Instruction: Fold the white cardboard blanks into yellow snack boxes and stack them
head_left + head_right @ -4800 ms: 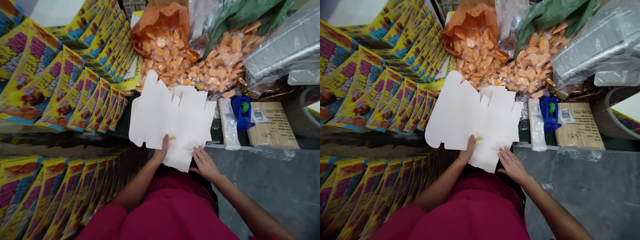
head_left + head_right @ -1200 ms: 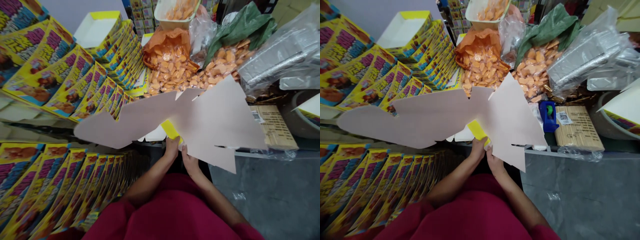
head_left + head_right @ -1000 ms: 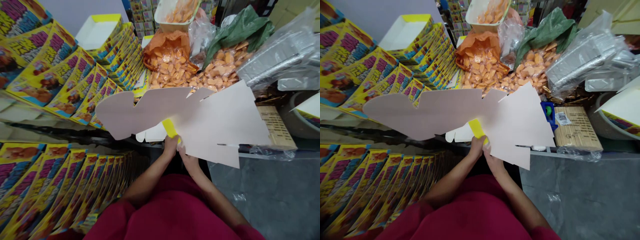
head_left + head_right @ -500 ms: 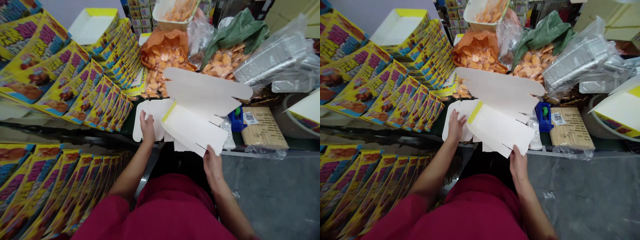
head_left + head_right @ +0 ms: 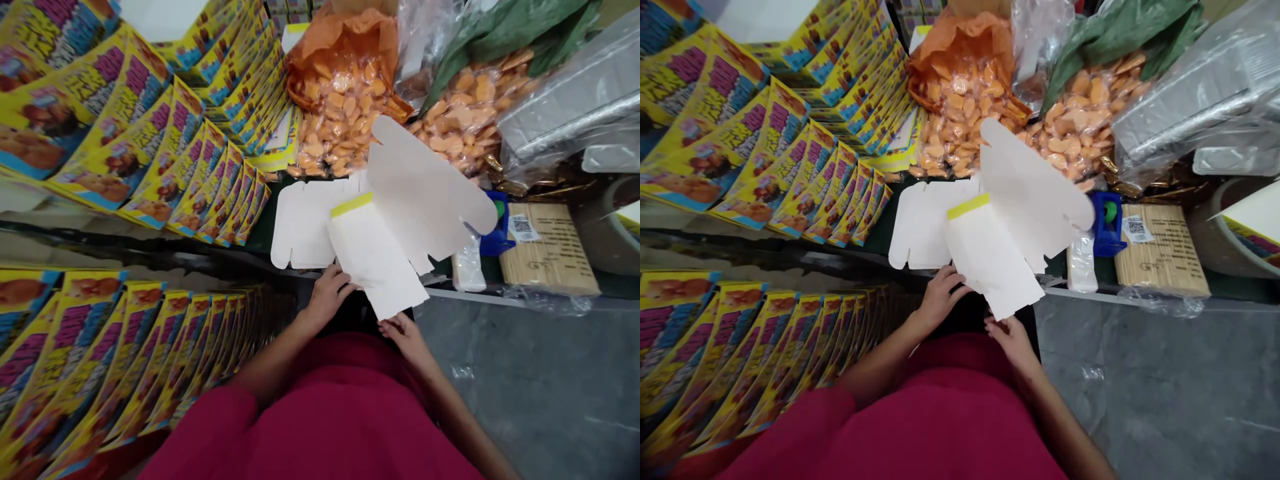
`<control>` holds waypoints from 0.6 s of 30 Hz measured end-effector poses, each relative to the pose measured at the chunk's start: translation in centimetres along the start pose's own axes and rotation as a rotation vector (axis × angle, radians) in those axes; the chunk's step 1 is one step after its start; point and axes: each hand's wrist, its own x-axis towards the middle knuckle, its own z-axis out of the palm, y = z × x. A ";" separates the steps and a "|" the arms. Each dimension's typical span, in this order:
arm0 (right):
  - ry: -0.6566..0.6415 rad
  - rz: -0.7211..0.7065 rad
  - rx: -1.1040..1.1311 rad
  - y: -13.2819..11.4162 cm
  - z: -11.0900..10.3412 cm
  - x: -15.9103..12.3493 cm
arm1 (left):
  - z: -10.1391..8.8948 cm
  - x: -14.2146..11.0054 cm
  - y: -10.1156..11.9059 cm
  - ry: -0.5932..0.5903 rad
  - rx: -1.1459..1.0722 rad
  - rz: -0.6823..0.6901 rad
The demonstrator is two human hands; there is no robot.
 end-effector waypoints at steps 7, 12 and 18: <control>0.302 -0.124 -0.170 -0.8 -6.5 1.8 | -0.4 0.1 -1.5 0.091 0.047 0.024; 0.113 -0.198 -0.273 -0.9 -7.3 5.1 | -0.8 0.8 -1.3 0.087 0.100 0.064; -0.071 -0.317 -0.402 -3.0 -5.7 8.1 | -1.9 2.0 0.2 -0.162 0.228 0.152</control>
